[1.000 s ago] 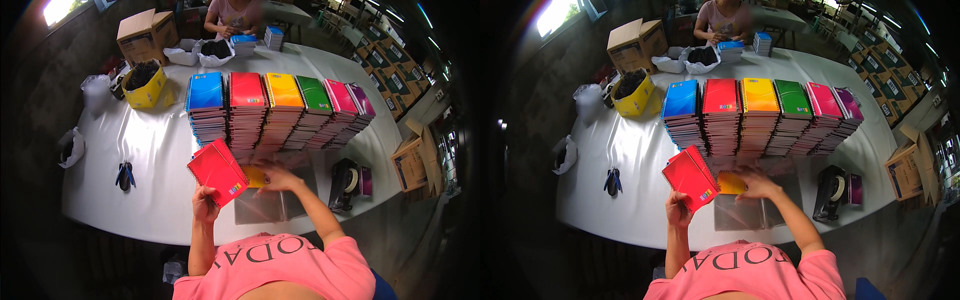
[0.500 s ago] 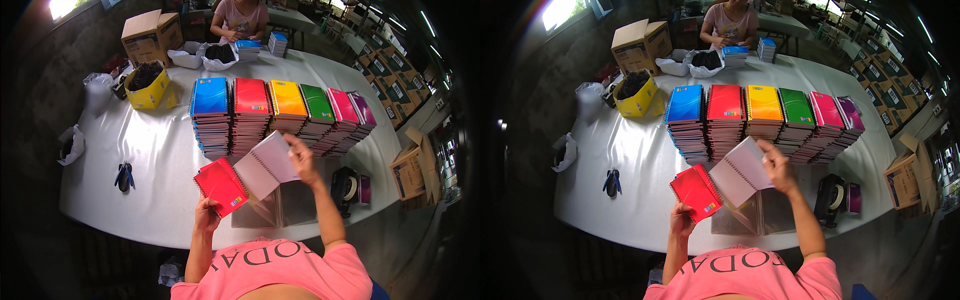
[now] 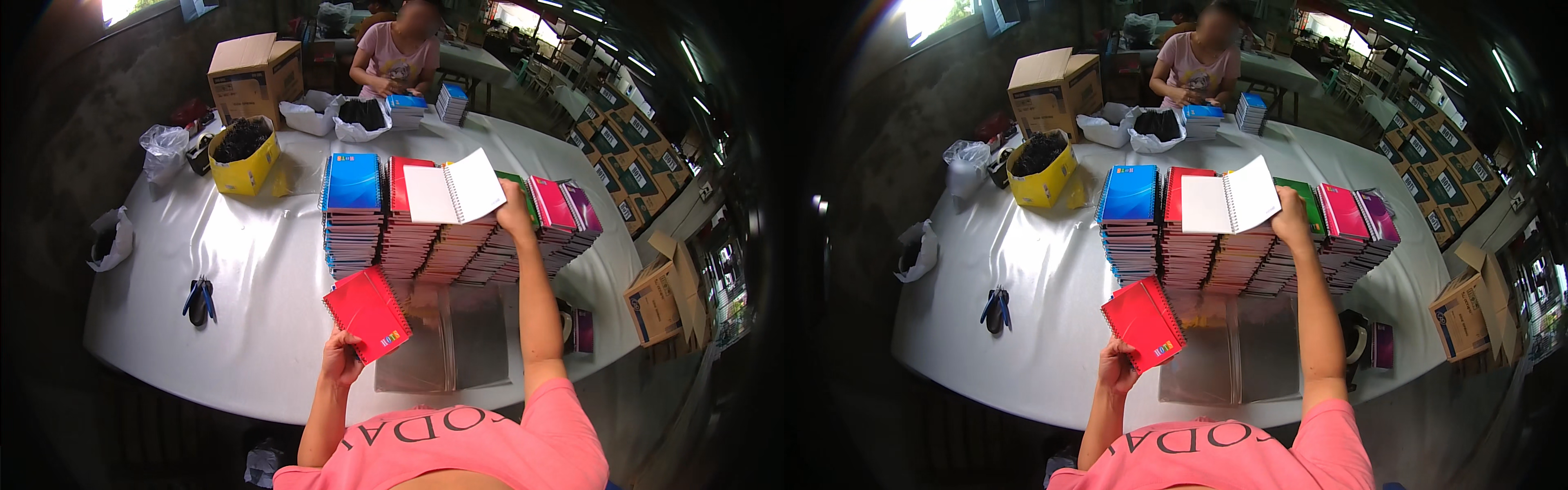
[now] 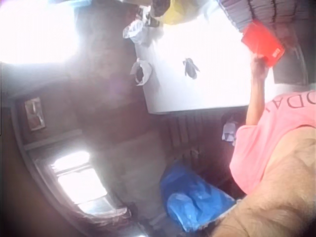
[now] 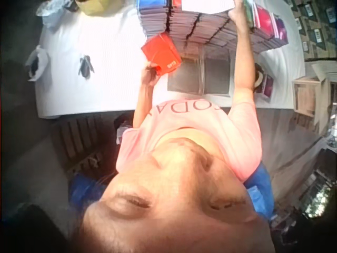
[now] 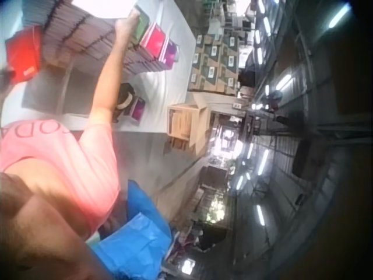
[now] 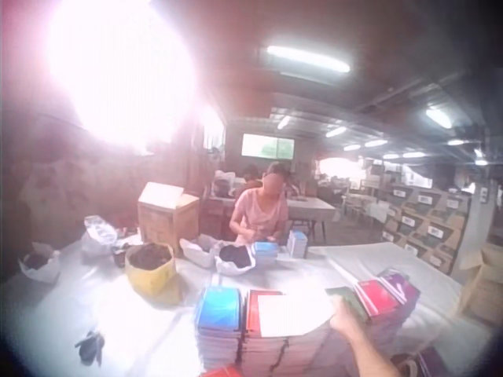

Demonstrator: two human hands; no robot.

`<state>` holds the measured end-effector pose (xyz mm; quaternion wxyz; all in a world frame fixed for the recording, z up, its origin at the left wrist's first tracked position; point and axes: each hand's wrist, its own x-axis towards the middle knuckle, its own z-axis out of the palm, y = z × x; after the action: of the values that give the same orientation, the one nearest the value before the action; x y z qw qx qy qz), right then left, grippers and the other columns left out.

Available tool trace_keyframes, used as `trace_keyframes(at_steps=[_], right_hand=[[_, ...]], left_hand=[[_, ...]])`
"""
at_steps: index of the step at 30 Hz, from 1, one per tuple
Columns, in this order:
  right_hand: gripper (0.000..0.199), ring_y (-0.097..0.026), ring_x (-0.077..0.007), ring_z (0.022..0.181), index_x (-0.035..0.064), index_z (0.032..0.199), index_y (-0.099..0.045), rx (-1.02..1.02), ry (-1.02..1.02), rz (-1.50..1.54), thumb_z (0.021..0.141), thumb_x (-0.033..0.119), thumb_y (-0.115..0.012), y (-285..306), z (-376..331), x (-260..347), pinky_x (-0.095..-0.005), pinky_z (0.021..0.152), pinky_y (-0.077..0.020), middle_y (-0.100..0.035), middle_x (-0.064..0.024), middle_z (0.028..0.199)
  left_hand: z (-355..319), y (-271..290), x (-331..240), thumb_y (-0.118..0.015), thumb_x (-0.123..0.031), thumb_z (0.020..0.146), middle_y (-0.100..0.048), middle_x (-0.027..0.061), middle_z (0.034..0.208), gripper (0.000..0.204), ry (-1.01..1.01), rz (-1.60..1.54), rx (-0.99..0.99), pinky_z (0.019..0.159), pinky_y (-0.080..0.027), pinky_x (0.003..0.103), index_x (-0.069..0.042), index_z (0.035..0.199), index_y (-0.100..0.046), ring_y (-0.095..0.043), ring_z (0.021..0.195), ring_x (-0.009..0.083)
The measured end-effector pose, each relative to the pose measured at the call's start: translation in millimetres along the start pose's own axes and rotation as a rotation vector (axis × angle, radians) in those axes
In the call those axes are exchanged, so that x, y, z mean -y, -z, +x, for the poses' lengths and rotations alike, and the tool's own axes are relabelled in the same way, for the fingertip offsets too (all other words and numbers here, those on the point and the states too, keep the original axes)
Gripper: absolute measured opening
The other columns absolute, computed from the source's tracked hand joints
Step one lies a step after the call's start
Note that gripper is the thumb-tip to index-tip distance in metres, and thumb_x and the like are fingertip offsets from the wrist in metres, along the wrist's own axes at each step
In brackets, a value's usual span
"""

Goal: The person places stacks of notebooks into plastic bags, seals the bags with adhesive tape from a dispenser, and organizes the packed bags.

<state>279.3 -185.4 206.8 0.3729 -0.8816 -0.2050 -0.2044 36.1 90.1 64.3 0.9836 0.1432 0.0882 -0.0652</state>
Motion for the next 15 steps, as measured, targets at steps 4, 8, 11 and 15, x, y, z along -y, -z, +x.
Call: trace_keyframes(at_steps=[4,8,11,15], right_hand=[[0.032,-0.050,-0.0375,0.112,0.0033,0.103,-0.067,-0.176,0.022,-0.485,0.076,-0.006,-0.054,4.2,6.3,9.2,-0.0429,0.096,-0.0407,-0.049,-0.0270,0.123],[0.037,-0.051,-0.0346,0.112,0.0043,0.117,-0.060,-0.442,0.134,-0.234,0.080,0.000,-0.056,41.7,9.9,33.8,-0.0415,0.097,-0.0395,-0.052,-0.0188,0.124],[0.038,-0.049,-0.0344,0.115,0.0067,0.116,-0.061,0.088,0.394,-0.246,0.078,0.008,-0.060,24.5,-16.2,72.9,-0.0413,0.099,-0.0387,-0.052,-0.0167,0.125],[0.049,-0.053,-0.0321,0.113,0.0078,0.122,-0.057,0.221,0.374,-0.540,0.073,0.008,-0.064,4.0,-31.8,37.3,-0.0391,0.095,-0.0435,-0.054,-0.0182,0.125]], left_hand=[[-4.5,-5.1,0.2,-0.046,0.008,0.071,-0.049,0.0087,0.123,0.071,0.016,0.036,-0.043,0.088,-0.052,0.046,-0.011,0.137,-0.030,-0.055,0.109,0.0247],[-3.9,-1.5,1.3,-0.046,0.008,0.072,-0.049,0.0080,0.121,0.070,0.030,0.070,-0.062,0.086,-0.053,0.043,-0.012,0.137,-0.030,-0.056,0.106,0.0228],[-2.3,-3.6,0.7,-0.046,0.007,0.072,-0.050,0.0073,0.119,0.068,0.040,0.085,-0.053,0.084,-0.054,0.041,-0.012,0.136,-0.031,-0.057,0.103,0.0213],[-1.3,-7.7,4.1,-0.046,0.007,0.072,-0.051,0.0071,0.118,0.069,0.084,0.108,-0.025,0.083,-0.054,0.040,-0.013,0.136,-0.031,-0.058,0.100,0.0203]])
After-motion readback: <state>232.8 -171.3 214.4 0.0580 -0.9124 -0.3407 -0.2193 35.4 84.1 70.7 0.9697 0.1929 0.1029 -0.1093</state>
